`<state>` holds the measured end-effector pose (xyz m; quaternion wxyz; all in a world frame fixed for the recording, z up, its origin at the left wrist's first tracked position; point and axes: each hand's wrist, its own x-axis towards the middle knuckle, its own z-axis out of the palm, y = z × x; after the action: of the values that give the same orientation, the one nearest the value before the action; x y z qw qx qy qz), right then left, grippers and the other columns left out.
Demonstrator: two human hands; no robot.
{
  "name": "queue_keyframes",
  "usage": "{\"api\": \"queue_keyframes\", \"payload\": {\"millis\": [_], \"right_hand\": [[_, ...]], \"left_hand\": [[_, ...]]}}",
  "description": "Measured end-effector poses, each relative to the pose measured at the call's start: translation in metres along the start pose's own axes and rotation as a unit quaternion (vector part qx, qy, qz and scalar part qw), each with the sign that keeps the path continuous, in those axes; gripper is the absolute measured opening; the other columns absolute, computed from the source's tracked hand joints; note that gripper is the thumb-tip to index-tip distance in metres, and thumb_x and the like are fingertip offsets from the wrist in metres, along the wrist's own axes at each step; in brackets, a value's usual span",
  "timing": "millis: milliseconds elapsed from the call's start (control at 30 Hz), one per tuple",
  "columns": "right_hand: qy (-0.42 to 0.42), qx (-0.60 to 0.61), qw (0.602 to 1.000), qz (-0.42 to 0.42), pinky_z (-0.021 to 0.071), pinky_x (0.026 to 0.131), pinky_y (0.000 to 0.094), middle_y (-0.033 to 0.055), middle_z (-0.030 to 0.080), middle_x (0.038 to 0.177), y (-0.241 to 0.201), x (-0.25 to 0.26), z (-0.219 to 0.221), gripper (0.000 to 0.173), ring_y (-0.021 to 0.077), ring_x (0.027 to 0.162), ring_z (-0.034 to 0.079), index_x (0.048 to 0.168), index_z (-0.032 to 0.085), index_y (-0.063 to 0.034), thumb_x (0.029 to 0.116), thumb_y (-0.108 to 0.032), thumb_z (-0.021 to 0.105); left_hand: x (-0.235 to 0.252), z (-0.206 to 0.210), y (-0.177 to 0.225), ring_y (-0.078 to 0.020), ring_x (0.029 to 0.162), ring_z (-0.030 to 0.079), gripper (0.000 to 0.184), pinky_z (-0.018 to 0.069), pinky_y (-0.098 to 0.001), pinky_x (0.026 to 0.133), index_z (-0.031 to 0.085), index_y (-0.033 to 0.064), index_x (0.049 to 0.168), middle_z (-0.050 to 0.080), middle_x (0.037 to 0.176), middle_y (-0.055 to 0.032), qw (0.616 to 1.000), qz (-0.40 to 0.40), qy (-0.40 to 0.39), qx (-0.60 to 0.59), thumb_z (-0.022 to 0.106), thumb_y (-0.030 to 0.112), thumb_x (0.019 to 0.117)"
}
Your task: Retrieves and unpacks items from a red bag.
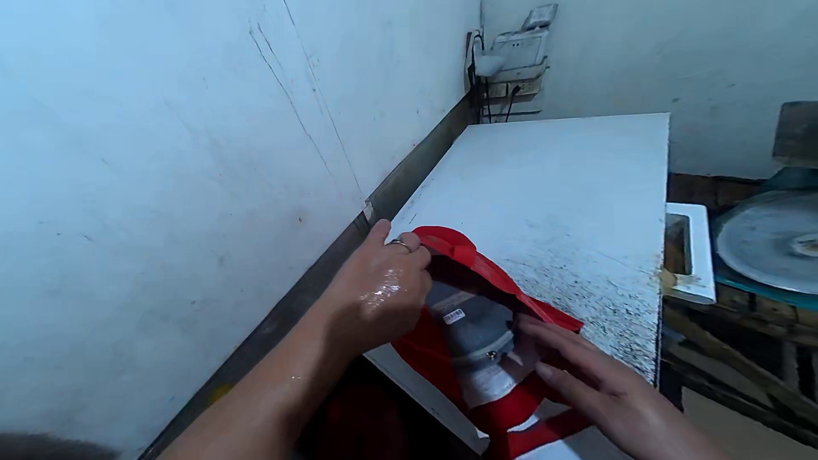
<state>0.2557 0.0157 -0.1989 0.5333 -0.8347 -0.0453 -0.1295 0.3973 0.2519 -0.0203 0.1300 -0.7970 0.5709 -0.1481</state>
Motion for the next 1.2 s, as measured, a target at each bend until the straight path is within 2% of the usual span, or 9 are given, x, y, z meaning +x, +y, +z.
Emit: {"api": "queue_keyframes", "payload": {"millis": [100,200,333,500,700,800,933,1067,1200], "right_hand": [[0.008,0.173,0.967,0.186,0.0531,0.103,0.031,0.0148,0.058,0.141,0.002,-0.028,-0.004,0.055,0.0152,0.124,0.061,0.147,0.047,0.0028,0.0954,-0.011,0.058],[0.065,0.358,0.875,0.321,0.0604,0.09,0.0322,0.0124,0.061,0.132,0.011,-0.039,0.009,0.053,0.0181,0.111,0.069,0.145,0.043,0.0002,0.0959,-0.01,0.058],[0.136,0.44,0.818,0.344,0.0581,0.085,0.0326,0.0126,0.057,0.13,0.035,-0.026,0.017,0.061,0.017,0.105,0.066,0.157,0.025,-0.0089,0.1043,-0.021,0.054],[0.153,0.458,0.784,0.391,0.059,0.076,0.0384,0.0149,0.064,0.118,0.061,0.004,0.008,0.049,0.0238,0.098,0.068,0.149,0.035,-0.0116,0.1065,-0.028,0.054],[0.066,0.436,0.801,0.405,0.0559,0.083,0.0466,0.0164,0.058,0.132,0.033,0.029,0.012,0.069,0.0289,0.112,0.063,0.162,0.011,-0.0268,0.1071,-0.039,0.051],[0.077,0.384,0.837,0.383,0.055,0.084,0.0451,0.0197,0.057,0.131,0.026,0.039,0.023,0.074,0.0275,0.109,0.063,0.16,0.014,-0.0171,0.1031,-0.033,0.059],[0.125,0.4,0.859,0.294,0.0564,0.095,0.0436,0.0205,0.054,0.141,0.039,0.038,0.039,0.102,0.0256,0.119,0.063,0.163,0.013,-0.0143,0.0843,-0.027,0.076],[0.156,0.42,0.844,0.296,0.062,0.083,0.0435,0.0172,0.063,0.129,0.036,0.003,0.015,0.09,0.026,0.105,0.07,0.157,0.027,-0.017,0.0807,-0.028,0.073],[0.181,0.378,0.861,0.288,0.0635,0.079,0.0394,0.0089,0.068,0.122,0.042,-0.062,-0.046,0.1,0.0202,0.1,0.072,0.157,0.029,-0.019,0.0711,-0.039,0.076]], "left_hand": [[0.02,0.002,0.029,-0.0235,0.106,0.063,0.013,0.0408,-0.0532,0.106,0.07,0.0125,0.073,0.069,0.093,-0.0019,0.999,0.031,0.025,-0.014,0.068,0.011,0.0861],[0.038,0.005,0.062,-0.0229,0.101,0.063,0.014,0.0404,-0.0504,0.103,0.071,0.0126,0.075,0.067,0.089,-0.002,0.996,0.075,0.046,-0.032,0.068,0.013,0.0885],[0.044,0.012,0.106,-0.0213,0.093,0.067,0.013,0.0434,-0.0503,0.107,0.069,0.0102,0.082,0.067,0.092,-0.0049,0.994,0.093,0.024,-0.055,0.063,0.011,0.0934],[0.041,0.022,0.132,-0.0251,0.099,0.066,0.013,0.0439,-0.0523,0.105,0.067,0.0078,0.08,0.069,0.097,-0.0063,0.988,0.136,0.002,-0.067,0.06,0.003,0.0901],[0.044,0.032,0.138,-0.0276,0.106,0.066,0.009,0.0475,-0.0547,0.103,0.069,0.007,0.085,0.068,0.101,-0.0071,0.993,0.111,0.005,-0.048,0.062,0.003,0.088],[0.046,0.037,0.141,-0.0265,0.106,0.067,0.009,0.0481,-0.0532,0.103,0.069,0.0071,0.082,0.07,0.099,-0.0069,0.994,0.097,0.009,-0.055,0.063,0.002,0.0871],[0.046,0.054,0.138,-0.0247,0.104,0.068,0.012,0.0528,-0.049,0.099,0.067,0.0093,0.076,0.07,0.095,-0.0052,0.995,0.066,0.051,-0.049,0.064,0.002,0.0857],[0.044,0.061,0.13,-0.0251,0.104,0.067,0.013,0.0538,-0.0472,0.096,0.069,0.0083,0.078,0.069,0.095,-0.0061,0.996,0.055,0.046,-0.054,0.062,0.001,0.0868],[0.039,0.063,0.12,-0.0275,0.105,0.067,0.011,0.0533,-0.0485,0.098,0.068,0.0079,0.077,0.068,0.093,-0.0074,0.996,0.05,0.039,-0.067,0.066,-0.001,0.0824]]}}
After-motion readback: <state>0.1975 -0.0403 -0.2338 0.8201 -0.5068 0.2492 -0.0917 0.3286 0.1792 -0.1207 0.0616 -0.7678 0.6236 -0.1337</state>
